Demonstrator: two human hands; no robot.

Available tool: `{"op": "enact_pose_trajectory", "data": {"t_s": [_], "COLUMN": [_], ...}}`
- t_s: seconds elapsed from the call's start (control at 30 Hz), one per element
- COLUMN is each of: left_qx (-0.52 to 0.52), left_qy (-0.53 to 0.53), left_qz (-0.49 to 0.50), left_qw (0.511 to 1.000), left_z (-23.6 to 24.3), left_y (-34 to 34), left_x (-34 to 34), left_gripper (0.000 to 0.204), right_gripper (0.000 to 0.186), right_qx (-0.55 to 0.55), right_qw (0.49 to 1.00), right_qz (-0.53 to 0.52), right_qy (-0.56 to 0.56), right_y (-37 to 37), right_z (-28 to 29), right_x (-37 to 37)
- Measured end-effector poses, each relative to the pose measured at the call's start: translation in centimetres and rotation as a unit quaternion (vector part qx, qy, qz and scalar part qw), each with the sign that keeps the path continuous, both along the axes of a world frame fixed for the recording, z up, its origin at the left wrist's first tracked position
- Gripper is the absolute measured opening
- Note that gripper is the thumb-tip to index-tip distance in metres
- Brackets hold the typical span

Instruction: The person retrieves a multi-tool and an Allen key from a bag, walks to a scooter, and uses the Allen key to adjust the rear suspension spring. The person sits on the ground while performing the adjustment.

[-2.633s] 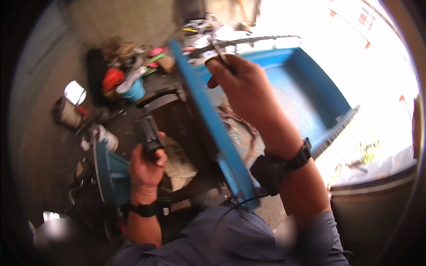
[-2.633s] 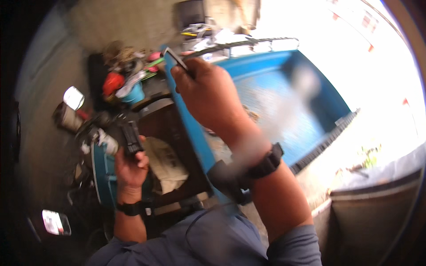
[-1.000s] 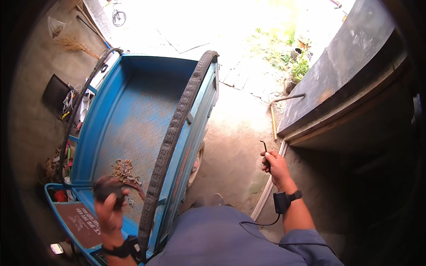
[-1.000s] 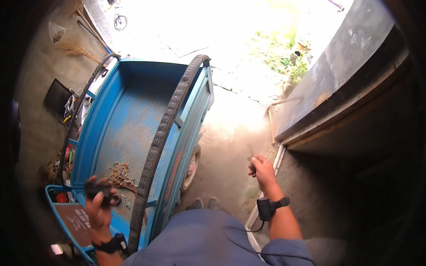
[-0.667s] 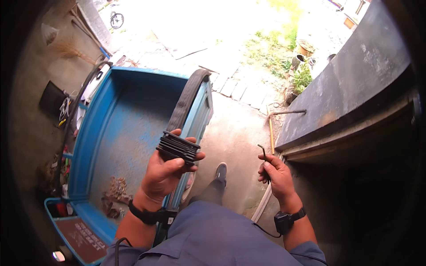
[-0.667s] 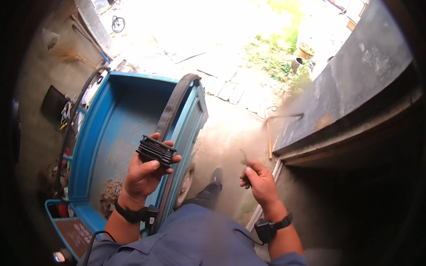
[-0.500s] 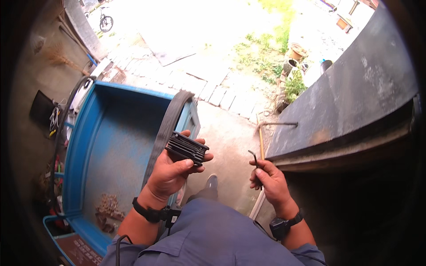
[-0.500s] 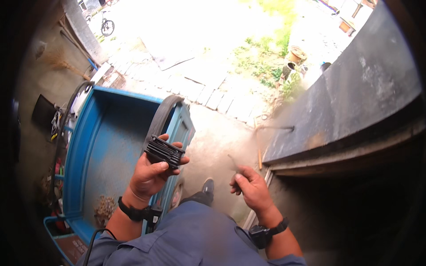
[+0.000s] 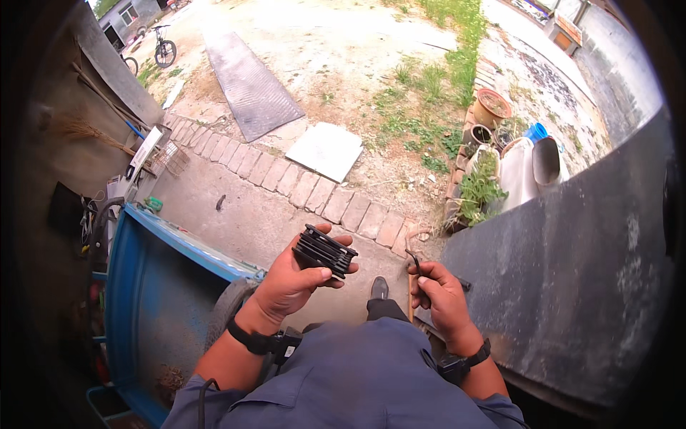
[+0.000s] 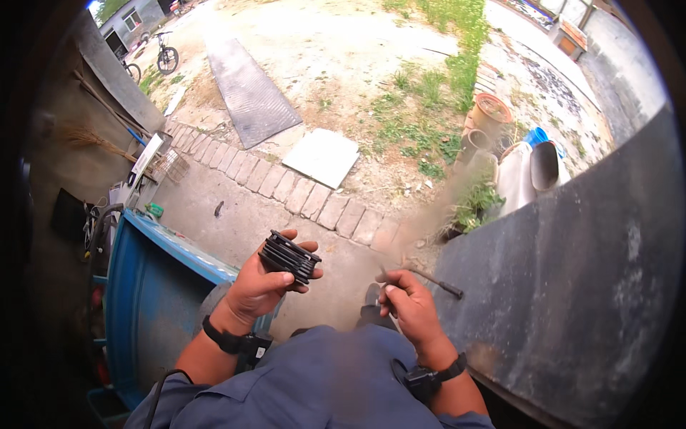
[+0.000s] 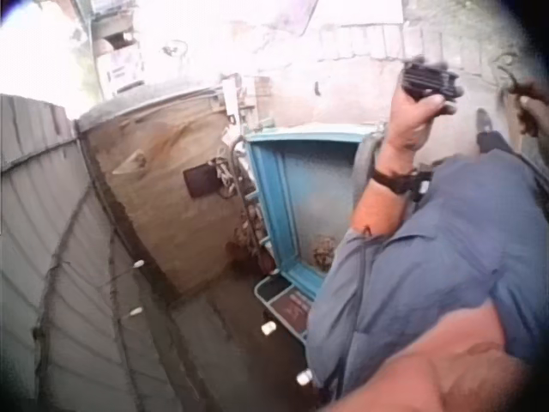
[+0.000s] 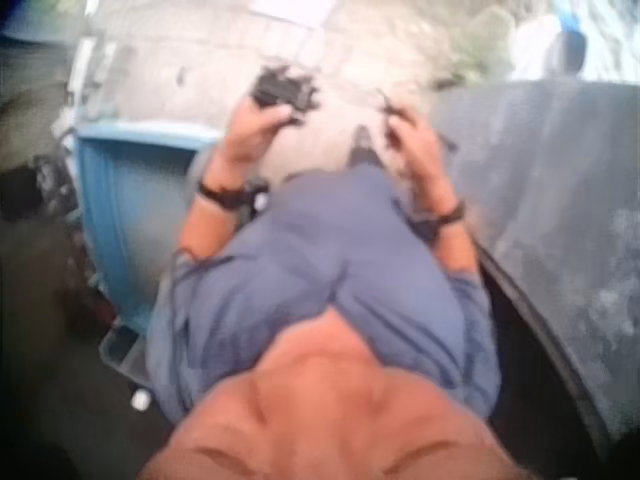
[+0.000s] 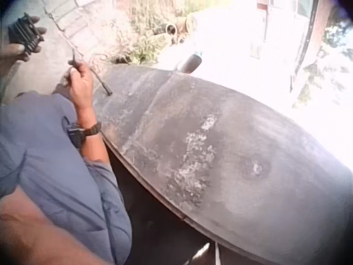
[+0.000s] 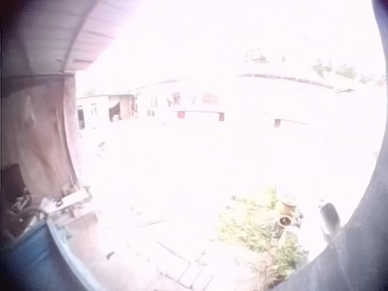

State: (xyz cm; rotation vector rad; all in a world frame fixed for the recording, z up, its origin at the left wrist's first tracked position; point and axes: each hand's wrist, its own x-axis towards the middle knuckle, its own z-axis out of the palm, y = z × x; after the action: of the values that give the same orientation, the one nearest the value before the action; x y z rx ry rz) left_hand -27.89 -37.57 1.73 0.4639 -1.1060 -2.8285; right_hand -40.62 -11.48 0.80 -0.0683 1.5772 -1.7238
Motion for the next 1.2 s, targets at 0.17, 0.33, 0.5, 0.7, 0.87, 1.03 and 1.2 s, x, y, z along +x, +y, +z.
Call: {"op": "enact_pose_trajectory", "data": {"t_s": [0.17, 0.33, 0.5, 0.7, 0.87, 1.03, 1.2], "left_qx": [0.011, 0.045, 0.059, -0.013, -0.041, -0.101, -0.155], "left_qy": [-0.023, -0.039, -0.032, -0.085, -0.123, -0.151, -0.159], "left_qz": [0.067, 0.149, 0.171, 0.202, 0.247, 0.260, 0.282], "left_qw": [0.997, 0.987, 0.983, 0.976, 0.960, 0.948, 0.933], "left_z": [0.1, -2.0, -5.4, -5.1, -4.3, -5.6, -6.0], "left_y": [-4.9, -13.1, -24.9, -38.9, -48.8, -58.7, -68.8], "left_x": [-9.6, -18.2, -27.1, -37.8, -45.8, -55.3, -65.3], "left_gripper": [0.068, 0.050, 0.035, 0.030, 0.030, 0.033, 0.034], "right_gripper": [0.024, 0.026, 0.024, 0.028, 0.028, 0.025, 0.022], "right_qx": [0.028, 0.062, 0.133, 0.243, 0.322, 0.342, 0.266], "right_qw": [0.998, 0.990, 0.985, 0.968, 0.942, 0.935, 0.956], "right_qz": [0.062, 0.125, 0.108, 0.010, 0.040, 0.062, 0.123], "right_qy": [-0.004, -0.008, 0.013, -0.064, -0.081, -0.070, 0.005], "right_y": [-5.7, -15.1, -23.3, -26.3, -30.8, -42.1, -61.8], "right_z": [-0.4, -3.2, -10.6, -16.9, -21.1, -25.5, -26.5], "right_x": [-13.7, -26.8, -40.9, -55.5, -65.8, -77.8, -91.4]}}
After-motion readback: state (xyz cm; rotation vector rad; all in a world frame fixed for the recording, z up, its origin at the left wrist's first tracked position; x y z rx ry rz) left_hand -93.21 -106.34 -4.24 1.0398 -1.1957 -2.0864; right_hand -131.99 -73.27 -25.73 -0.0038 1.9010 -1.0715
